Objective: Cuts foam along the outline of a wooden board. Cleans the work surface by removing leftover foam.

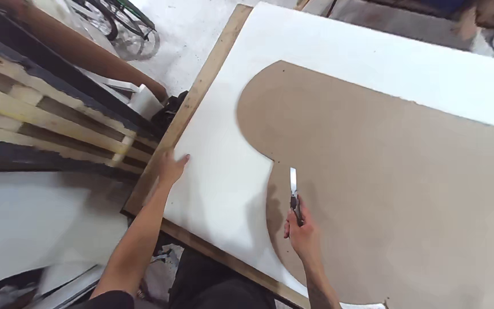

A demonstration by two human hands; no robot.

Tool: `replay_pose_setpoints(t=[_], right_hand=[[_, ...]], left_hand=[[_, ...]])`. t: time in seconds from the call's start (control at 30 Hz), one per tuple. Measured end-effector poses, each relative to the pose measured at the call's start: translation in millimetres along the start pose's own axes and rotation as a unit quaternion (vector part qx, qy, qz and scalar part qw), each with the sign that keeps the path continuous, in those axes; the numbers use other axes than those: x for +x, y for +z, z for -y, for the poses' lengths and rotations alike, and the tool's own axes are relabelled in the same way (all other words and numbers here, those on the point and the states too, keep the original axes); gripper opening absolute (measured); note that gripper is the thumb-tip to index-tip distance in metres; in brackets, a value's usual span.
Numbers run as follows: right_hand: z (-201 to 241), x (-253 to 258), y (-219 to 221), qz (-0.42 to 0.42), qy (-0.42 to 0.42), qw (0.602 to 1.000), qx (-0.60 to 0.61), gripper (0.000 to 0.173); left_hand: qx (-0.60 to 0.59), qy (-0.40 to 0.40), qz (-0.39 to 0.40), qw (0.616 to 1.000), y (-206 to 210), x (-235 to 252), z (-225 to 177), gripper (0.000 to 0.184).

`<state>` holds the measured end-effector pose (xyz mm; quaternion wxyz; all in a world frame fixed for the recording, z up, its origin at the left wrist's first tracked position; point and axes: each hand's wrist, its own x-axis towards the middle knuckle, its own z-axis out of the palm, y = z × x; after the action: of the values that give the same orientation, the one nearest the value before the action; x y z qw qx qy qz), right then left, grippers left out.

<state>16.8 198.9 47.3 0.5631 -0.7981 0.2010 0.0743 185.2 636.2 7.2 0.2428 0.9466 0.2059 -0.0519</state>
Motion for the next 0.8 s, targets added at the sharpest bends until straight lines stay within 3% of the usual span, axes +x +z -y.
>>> replay_pose_setpoints(t=[0.1,0.27,0.4,0.57,0.7,0.77,0.8], right_hand=[[28,0,22,-0.001,-0.016,1.000,0.017,0.059],[53,3,80,-0.063,-0.031,0.998,0.002,0.056],[84,-26,149,-0.158,0.006,0.987,0.014,0.056],[134,-86,261,-0.293,0.037,0.955,0.029,0.053],[168,-127,313,-0.329,0.024,0.942,0.068,0.058],[173,-148,319,-0.374,0.020,0.925,0.063,0.057],[172,-155,319,-0.394,0.022,0.917,0.063,0.057]], left_hand=[[-0.002,-0.038,0.095,0.995,-28,2,-3,0.080],[-0.070,-0.001,0.156,0.985,-60,1,7,0.075],[-0.111,0.028,0.216,0.970,-60,-4,34,0.072],[-0.108,0.072,0.373,0.919,-78,-1,81,0.075],[0.133,0.226,0.438,0.860,-127,24,50,0.079],[0.201,0.308,0.402,0.839,-142,62,23,0.074],[0.179,0.350,0.365,0.844,-141,90,7,0.070]])
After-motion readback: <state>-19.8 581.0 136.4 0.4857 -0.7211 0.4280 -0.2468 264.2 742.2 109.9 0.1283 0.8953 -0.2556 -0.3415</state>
